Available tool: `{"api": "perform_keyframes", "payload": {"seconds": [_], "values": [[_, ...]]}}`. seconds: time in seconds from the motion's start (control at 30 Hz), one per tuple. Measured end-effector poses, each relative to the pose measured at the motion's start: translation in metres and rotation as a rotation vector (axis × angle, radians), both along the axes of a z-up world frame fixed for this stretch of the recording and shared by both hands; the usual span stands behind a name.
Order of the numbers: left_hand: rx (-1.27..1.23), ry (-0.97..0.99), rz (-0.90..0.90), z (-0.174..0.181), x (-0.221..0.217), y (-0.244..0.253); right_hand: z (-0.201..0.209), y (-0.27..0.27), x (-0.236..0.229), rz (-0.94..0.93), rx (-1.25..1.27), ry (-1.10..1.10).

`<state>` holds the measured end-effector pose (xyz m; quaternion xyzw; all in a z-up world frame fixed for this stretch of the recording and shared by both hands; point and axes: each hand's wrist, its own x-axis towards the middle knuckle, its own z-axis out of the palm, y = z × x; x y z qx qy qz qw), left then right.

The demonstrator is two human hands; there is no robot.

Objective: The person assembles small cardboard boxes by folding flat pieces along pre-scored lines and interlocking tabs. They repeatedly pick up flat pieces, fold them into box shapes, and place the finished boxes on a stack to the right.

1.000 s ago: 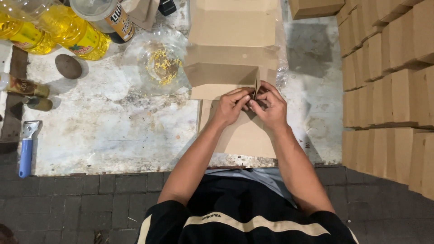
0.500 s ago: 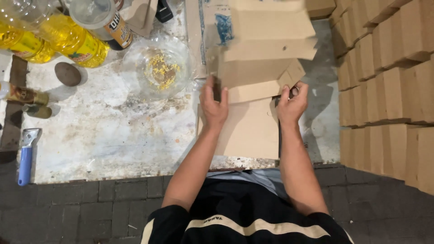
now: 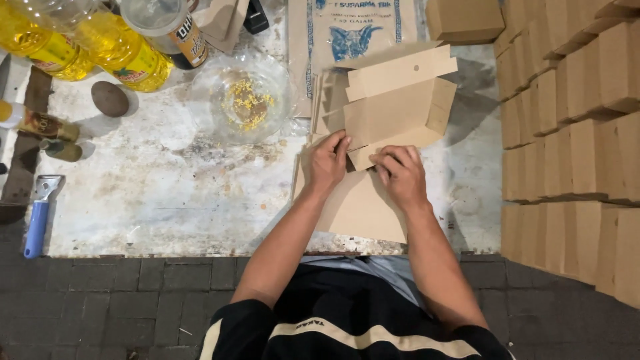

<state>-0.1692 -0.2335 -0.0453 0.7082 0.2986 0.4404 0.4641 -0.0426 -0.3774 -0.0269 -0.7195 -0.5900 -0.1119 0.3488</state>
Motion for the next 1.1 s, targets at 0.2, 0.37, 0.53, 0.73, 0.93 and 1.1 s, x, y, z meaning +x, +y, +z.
{"api": "perform_keyframes", "payload": {"seconds": [0.2,0.37,0.53,0.73,0.93,1.1], "values": [[0.067,-0.019,-0.077,0.017,-0.005,-0.002,-0.023,-0.002,0.008,-0.098,0.066,0.171],[0.133,-0.035,-0.176,0.006,0.004,-0.012,-0.015,0.003,0.0,-0.12,0.066,0.503],[0.163,-0.03,-0.172,0.008,0.004,-0.016,-0.03,0.006,-0.002,-0.027,0.042,0.942],[0.121,-0.025,-0.179,0.016,0.003,-0.013,-0.017,0.009,-0.006,0.007,0.056,0.882],[0.077,-0.072,-0.235,0.018,0.001,-0.012,-0.022,0.011,-0.002,0.038,0.045,0.94],[0.045,-0.039,-0.298,0.015,0.001,-0.007,-0.021,0.012,0.002,0.086,0.082,0.952]]}}
